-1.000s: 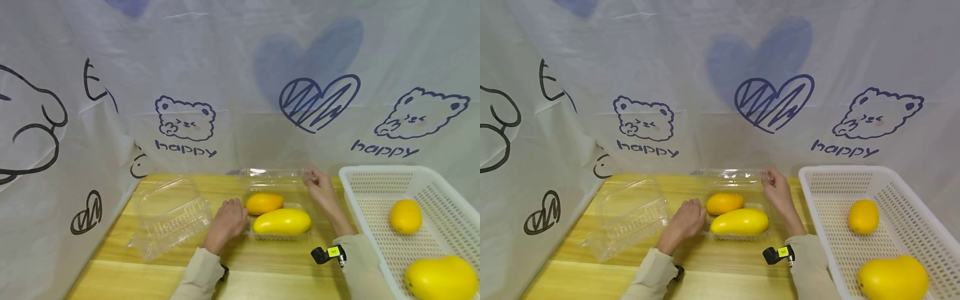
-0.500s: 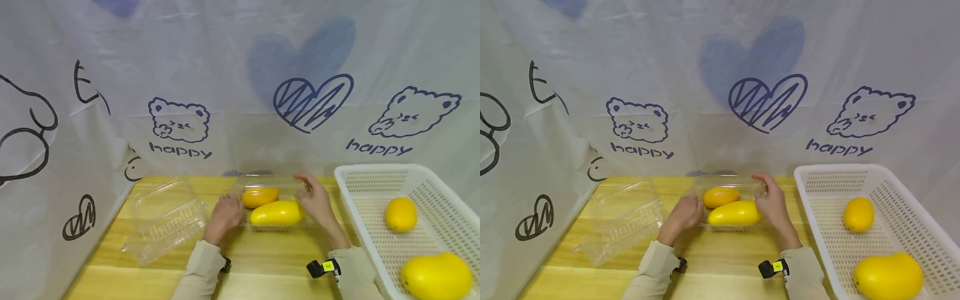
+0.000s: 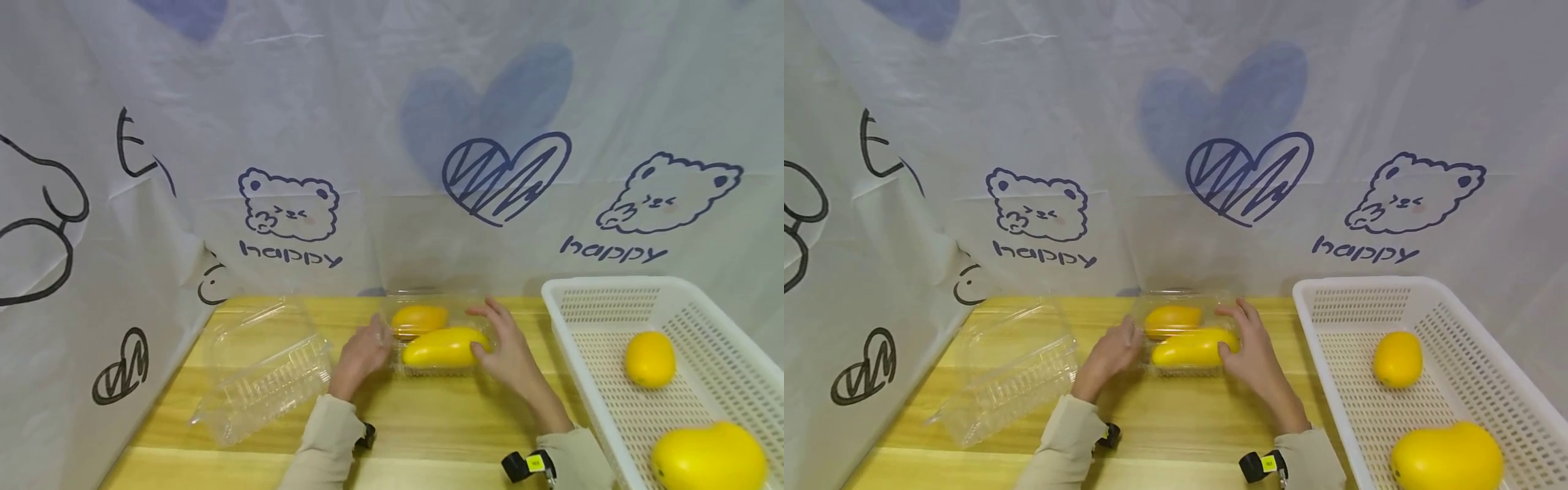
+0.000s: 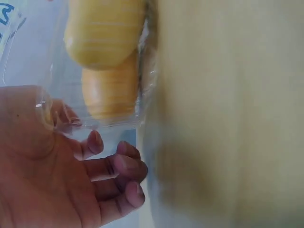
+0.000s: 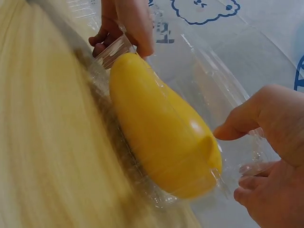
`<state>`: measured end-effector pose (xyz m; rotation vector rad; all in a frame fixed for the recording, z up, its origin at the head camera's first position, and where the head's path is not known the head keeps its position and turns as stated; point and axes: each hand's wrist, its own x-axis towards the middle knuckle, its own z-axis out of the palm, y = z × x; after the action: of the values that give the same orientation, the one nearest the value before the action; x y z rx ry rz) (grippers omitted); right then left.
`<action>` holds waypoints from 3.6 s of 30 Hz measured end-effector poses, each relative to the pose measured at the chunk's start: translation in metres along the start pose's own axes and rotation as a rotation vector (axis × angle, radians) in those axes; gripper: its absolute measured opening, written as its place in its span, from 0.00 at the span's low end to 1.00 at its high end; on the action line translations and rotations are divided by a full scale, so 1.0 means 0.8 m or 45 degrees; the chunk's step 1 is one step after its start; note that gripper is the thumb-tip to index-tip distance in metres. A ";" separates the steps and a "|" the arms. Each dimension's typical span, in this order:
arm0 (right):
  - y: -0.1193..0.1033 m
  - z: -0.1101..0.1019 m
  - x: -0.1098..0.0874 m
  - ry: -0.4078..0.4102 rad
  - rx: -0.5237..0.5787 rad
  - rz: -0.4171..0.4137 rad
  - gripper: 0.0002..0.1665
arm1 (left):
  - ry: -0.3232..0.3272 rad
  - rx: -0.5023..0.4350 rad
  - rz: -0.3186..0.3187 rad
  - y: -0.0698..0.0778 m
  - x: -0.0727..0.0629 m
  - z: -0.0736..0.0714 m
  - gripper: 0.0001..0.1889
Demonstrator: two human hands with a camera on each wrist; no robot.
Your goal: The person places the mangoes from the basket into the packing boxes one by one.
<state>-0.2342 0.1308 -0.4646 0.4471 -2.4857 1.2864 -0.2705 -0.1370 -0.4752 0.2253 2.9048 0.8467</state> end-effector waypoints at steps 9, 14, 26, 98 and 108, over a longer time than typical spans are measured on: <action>0.003 0.004 -0.009 -0.035 -0.023 0.019 0.32 | 0.142 -0.234 0.058 -0.008 -0.018 0.007 0.17; 0.006 0.005 -0.014 -0.049 -0.023 0.044 0.33 | 0.179 -0.327 0.091 -0.013 -0.033 0.007 0.14; 0.001 -0.001 -0.022 -0.149 -0.066 0.098 0.36 | 0.127 -0.771 -0.089 -0.005 -0.046 0.005 0.17; -0.083 0.151 -0.036 -0.064 1.377 0.987 0.19 | -0.017 -1.007 -0.015 -0.003 -0.051 -0.017 0.14; -0.088 0.160 -0.026 0.002 1.313 0.954 0.18 | 0.079 -1.059 -0.003 -0.003 -0.046 -0.010 0.16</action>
<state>-0.2028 -0.0103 -0.4923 -0.3536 -1.8072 2.8088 -0.2356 -0.1497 -0.4677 0.1111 2.3239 1.9575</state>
